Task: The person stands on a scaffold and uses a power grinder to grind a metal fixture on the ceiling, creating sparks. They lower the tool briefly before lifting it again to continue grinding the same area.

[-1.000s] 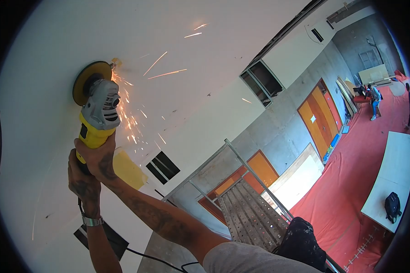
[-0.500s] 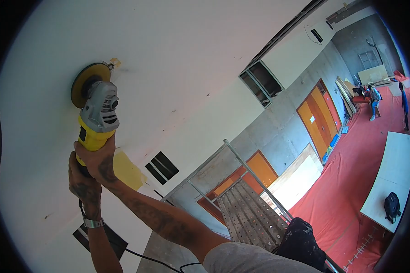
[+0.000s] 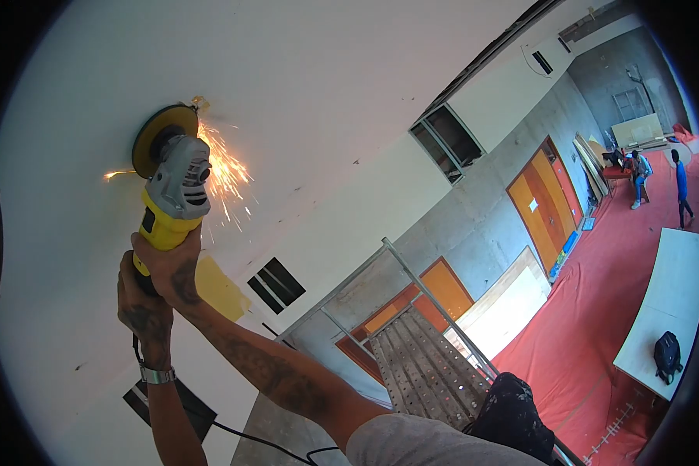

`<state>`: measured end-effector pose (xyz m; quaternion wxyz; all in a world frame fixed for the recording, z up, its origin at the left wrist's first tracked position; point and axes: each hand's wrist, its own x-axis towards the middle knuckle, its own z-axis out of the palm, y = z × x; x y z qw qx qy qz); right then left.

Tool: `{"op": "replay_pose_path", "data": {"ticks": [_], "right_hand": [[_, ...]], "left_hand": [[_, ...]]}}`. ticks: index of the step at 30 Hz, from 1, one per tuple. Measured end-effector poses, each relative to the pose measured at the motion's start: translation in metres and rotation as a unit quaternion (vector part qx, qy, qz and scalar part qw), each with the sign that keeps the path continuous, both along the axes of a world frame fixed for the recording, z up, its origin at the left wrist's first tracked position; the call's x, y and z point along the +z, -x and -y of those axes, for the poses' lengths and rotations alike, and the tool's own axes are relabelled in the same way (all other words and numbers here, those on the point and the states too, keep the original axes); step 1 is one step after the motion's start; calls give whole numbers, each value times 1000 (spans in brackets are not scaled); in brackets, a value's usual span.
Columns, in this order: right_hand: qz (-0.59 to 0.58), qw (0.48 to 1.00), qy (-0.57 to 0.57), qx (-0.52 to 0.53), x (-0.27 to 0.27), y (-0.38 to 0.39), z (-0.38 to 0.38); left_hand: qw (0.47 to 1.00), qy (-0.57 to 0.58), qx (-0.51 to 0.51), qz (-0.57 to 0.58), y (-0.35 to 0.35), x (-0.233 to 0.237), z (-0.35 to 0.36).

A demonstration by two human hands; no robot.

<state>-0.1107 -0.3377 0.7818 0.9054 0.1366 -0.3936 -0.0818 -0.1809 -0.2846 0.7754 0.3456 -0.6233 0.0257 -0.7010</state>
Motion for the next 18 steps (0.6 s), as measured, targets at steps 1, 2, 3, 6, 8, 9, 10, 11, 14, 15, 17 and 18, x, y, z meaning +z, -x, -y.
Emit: {"op": "replay_pose_path", "data": {"ticks": [1,2,3,6,8,9,10,11,14,15,17,18], "right_hand": [[0,1000,1,3,0,-1,-2],[4,1000,4,6,0,-2,-4],[7,1000,7,9,-1,-3,-6],[5,1000,18,8,-3,-3,-6],[-1,1000,15,2,-3,-3,-6],[-5,1000,6,-1,-2,-3,-7],[-9,1000,-2,-4,-1,-3,-7],[-5,1000,-8,-1,0,-3,-8],[2,1000,-13,0,1,-5,-8],[0,1000,-8,-2,-1,-4,-7],[2,1000,-8,-2,-2,-4,-6],[2,1000,-14,2,-2,-5,-7]], "left_hand": [[1000,3,3,0,0,-1,0],[1000,7,7,0,1,-1,0],[1000,13,7,1,1,-2,-2],[1000,21,4,0,-1,-2,-5],[1000,15,2,-5,-1,-2,-5],[1000,16,0,-7,-1,-3,-5],[1000,17,-1,-7,-2,-3,-6],[1000,17,-3,-8,-2,-3,-5],[1000,27,-4,-7,-2,-3,-3],[1000,24,1,-7,-2,-4,-4],[1000,18,10,-2,-3,-3,-7],[1000,17,9,-4,-3,-3,-7]]}}
